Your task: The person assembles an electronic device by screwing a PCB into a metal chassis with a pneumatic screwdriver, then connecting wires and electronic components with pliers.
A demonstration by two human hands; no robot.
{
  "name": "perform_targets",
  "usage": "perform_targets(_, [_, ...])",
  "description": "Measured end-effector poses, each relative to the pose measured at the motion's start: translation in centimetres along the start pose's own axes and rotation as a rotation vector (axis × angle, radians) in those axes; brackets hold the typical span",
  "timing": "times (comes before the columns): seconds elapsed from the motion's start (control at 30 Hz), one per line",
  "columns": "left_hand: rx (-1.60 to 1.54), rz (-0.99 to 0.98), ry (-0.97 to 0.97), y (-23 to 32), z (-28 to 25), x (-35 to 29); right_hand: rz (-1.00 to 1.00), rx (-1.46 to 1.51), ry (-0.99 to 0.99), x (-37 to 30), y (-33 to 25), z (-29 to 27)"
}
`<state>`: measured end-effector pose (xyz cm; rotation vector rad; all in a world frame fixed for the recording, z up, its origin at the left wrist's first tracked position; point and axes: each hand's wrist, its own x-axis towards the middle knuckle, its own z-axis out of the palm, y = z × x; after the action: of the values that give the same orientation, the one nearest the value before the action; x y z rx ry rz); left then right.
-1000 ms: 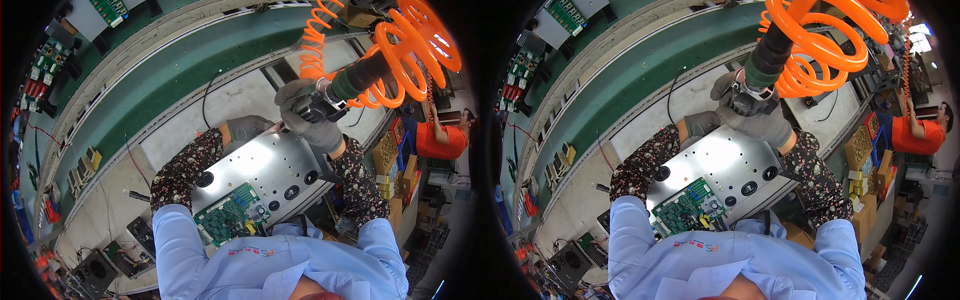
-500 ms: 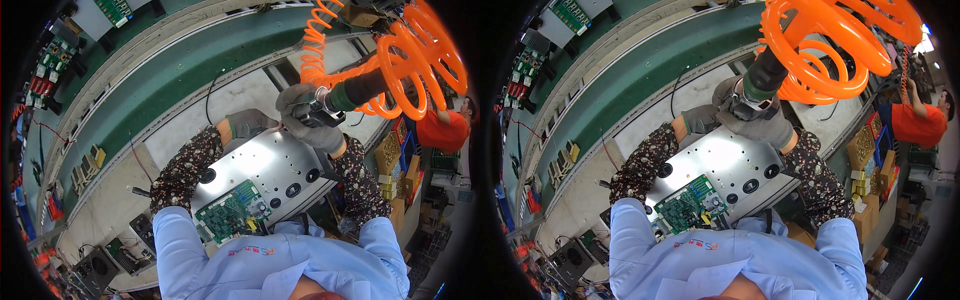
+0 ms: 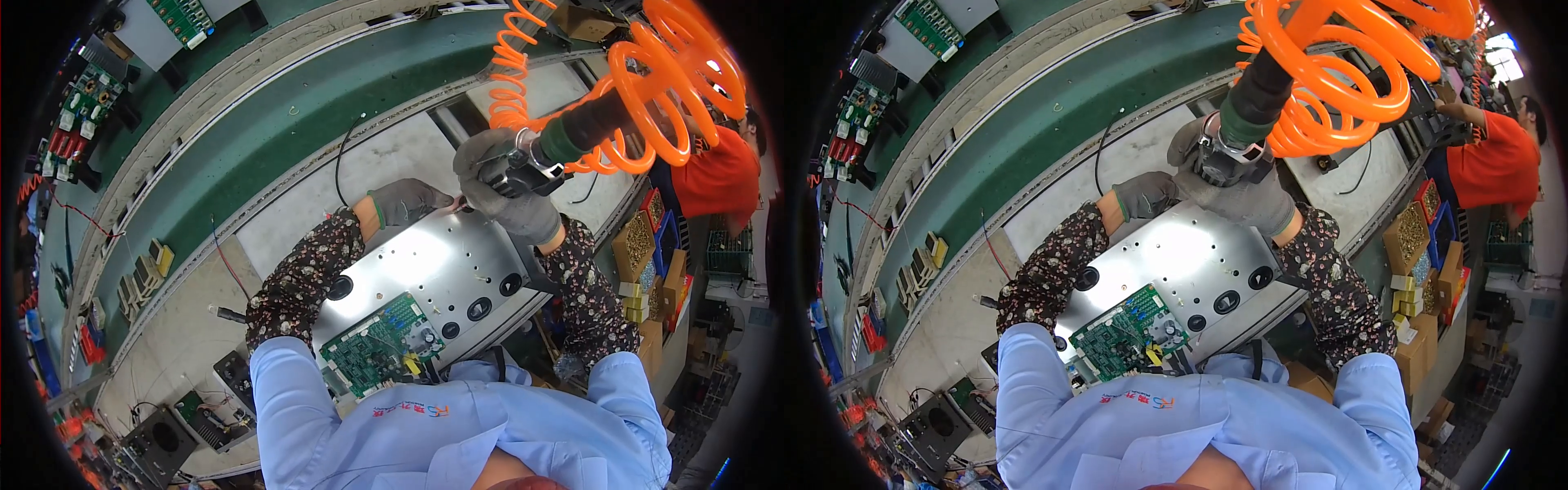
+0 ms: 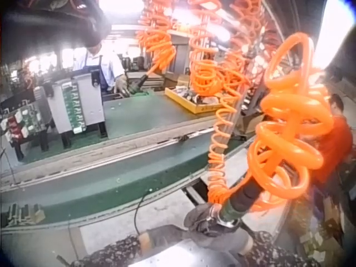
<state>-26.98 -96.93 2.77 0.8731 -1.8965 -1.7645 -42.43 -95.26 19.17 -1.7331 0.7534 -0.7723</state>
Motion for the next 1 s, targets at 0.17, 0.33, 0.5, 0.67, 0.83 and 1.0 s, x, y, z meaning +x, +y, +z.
perform_targets(0.17, [0.095, 0.084, 0.012, -0.9, 0.1, 0.7, -0.071, 0.042, -0.067, 0.0, 0.9, -0.3])
perform_targets(0.33, [0.194, 0.134, 0.052, -1.4, 0.0, 1.2, 0.078, 0.210, -0.003, -0.3, 0.2, -0.4])
perform_targets(0.5, [-0.602, -0.289, 0.161, -5.7, -2.4, 0.0, -0.125, -0.048, 0.095, -0.2, -1.4, 1.3])
perform_targets(0.67, [0.944, 0.219, 0.584, 2.8, -2.1, -8.0, -0.152, 0.144, 0.098, -1.2, -0.3, 0.0])
perform_targets(0.83, [-0.223, 0.157, 0.705, 8.2, 5.0, -15.3, -0.299, 0.370, 0.229, -1.6, -3.7, -0.3])
perform_targets(1.0, [-1.178, 0.280, 0.697, 10.0, 12.8, -17.1, -0.419, 0.930, -0.178, -7.2, -7.9, 1.2])
